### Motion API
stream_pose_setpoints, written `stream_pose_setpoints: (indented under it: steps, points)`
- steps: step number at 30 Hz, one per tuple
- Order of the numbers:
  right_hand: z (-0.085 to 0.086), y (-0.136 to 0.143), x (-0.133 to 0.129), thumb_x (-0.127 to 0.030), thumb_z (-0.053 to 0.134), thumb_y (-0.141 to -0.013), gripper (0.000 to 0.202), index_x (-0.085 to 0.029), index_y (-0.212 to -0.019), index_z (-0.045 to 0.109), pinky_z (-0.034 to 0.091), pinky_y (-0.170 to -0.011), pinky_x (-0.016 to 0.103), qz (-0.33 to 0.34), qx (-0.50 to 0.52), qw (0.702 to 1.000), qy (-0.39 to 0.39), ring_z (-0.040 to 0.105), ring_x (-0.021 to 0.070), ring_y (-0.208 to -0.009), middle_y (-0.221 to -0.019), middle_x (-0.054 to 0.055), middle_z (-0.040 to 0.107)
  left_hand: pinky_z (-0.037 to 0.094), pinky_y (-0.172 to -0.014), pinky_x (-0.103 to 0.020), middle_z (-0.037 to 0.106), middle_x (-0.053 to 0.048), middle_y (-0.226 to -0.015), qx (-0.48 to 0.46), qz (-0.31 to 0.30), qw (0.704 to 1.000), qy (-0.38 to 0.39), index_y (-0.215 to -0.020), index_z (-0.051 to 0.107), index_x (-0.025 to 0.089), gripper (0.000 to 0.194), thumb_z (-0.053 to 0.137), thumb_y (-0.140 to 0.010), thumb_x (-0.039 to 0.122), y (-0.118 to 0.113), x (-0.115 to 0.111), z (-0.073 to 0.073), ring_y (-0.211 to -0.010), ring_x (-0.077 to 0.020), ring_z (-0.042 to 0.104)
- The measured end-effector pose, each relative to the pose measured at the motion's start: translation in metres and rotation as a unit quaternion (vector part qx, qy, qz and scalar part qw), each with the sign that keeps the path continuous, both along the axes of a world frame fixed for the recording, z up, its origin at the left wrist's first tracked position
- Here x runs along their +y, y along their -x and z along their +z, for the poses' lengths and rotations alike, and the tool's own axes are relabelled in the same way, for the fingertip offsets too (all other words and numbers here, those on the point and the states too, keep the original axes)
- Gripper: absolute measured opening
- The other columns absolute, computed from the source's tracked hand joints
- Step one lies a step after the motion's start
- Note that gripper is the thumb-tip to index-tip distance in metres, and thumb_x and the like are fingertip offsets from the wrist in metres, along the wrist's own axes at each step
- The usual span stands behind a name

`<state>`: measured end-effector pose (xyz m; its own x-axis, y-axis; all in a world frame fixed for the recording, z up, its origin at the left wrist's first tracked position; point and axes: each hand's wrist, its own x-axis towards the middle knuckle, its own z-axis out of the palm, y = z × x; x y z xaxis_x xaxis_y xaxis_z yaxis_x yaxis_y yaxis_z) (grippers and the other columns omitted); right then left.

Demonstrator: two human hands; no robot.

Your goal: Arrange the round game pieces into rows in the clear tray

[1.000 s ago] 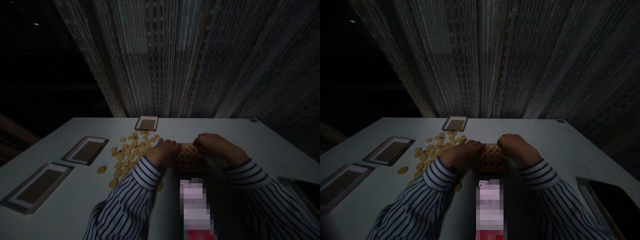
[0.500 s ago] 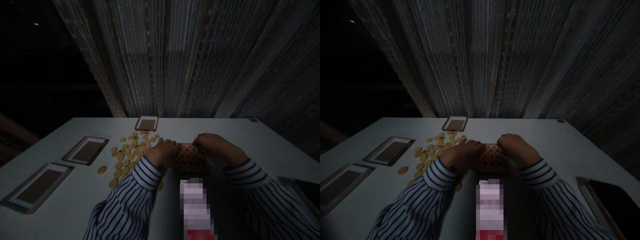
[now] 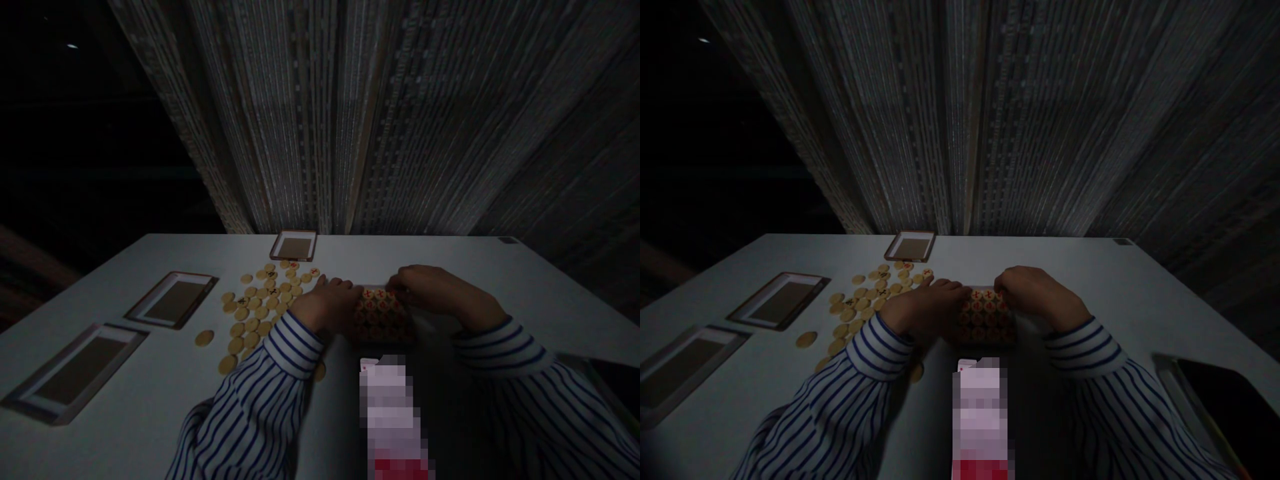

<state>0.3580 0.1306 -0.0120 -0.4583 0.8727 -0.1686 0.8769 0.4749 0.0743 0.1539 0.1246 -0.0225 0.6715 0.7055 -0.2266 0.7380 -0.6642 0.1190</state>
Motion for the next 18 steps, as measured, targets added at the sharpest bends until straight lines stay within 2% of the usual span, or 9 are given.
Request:
stream_pose_setpoints:
  steps: [5, 8, 12, 18]
  points:
    - [-0.003, -0.004, 0.002, -0.016, 0.050, -0.075, 0.030, -0.024, -0.097, 0.068, 0.043, -0.066, 0.030, -0.011, 0.010, 1.000, 0.009, 0.062, 0.0224, -0.086, -0.096, 0.006, 0.069, 0.025, -0.100, -0.063, 0.052, -0.013, -0.126, -0.017, -0.005, 1.000, -0.009, -0.126, 0.040, 0.019, 0.071, 0.068, -0.065, 0.040, 0.001, 0.004, -0.007, -0.115, -0.0312, 0.046]
    - [-0.003, -0.004, 0.001, -0.017, 0.049, -0.076, 0.029, -0.023, -0.096, 0.068, 0.043, -0.065, 0.031, -0.018, 0.005, 1.000, 0.005, 0.063, 0.0223, -0.084, -0.093, 0.007, 0.069, 0.025, -0.099, -0.063, 0.052, -0.013, -0.125, -0.017, -0.008, 1.000, -0.011, -0.126, 0.040, 0.018, 0.073, 0.069, -0.063, 0.042, 0.002, 0.004, -0.009, -0.114, -0.0318, 0.046]
    - [-0.001, -0.002, -0.001, -0.019, 0.048, -0.077, 0.028, -0.022, -0.095, 0.069, 0.043, -0.063, 0.030, -0.030, -0.008, 1.000, 0.002, 0.063, 0.0222, -0.082, -0.090, 0.008, 0.070, 0.028, -0.097, -0.062, 0.054, -0.013, -0.123, -0.016, -0.012, 1.000, -0.022, -0.124, 0.042, 0.019, 0.066, 0.067, -0.066, 0.039, 0.002, 0.005, -0.011, -0.112, -0.0318, 0.048]
    - [0.002, 0.001, -0.004, -0.016, 0.049, -0.075, 0.031, -0.022, -0.099, 0.068, 0.043, -0.066, 0.031, -0.029, -0.001, 0.999, 0.021, 0.063, 0.0229, -0.087, -0.097, 0.009, 0.069, 0.027, -0.099, -0.060, 0.053, -0.012, -0.123, -0.014, -0.011, 1.000, -0.021, -0.125, 0.041, 0.021, 0.072, 0.069, -0.062, 0.044, 0.002, 0.006, -0.011, -0.112, -0.0316, 0.047]
